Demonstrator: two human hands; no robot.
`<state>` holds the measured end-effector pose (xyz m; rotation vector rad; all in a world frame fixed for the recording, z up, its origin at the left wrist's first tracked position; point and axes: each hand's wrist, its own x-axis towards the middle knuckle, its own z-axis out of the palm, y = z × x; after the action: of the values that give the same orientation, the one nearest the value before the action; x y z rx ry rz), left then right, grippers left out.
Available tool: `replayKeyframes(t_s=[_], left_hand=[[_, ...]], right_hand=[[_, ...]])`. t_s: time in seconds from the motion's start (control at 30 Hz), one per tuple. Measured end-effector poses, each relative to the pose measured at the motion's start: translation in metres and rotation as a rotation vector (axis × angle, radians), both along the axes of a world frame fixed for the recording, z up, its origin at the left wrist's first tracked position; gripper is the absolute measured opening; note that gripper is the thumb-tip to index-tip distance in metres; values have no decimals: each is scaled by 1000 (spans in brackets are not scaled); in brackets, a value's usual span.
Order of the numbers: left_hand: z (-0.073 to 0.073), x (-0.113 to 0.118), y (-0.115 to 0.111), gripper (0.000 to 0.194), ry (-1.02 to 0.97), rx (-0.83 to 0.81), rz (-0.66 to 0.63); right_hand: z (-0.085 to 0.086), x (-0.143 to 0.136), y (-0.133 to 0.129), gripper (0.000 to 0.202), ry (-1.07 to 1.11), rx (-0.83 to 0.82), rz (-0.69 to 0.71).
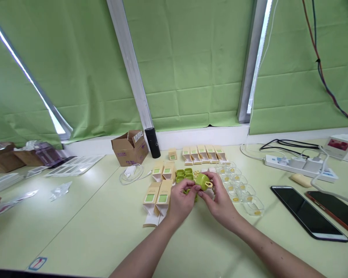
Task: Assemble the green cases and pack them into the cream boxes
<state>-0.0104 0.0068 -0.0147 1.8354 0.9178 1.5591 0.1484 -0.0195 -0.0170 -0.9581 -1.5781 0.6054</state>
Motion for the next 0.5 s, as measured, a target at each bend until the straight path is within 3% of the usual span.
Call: replayKeyframes(t_s=[0.13,0.5], left_hand=[[4,3,-6,34,-13,-22,-52],[6,-1,-9,26,64,89,17]], right_hand=[[2,1,-1,36,-37,52,-69],[5,5,-2,38,-46,49,-100]])
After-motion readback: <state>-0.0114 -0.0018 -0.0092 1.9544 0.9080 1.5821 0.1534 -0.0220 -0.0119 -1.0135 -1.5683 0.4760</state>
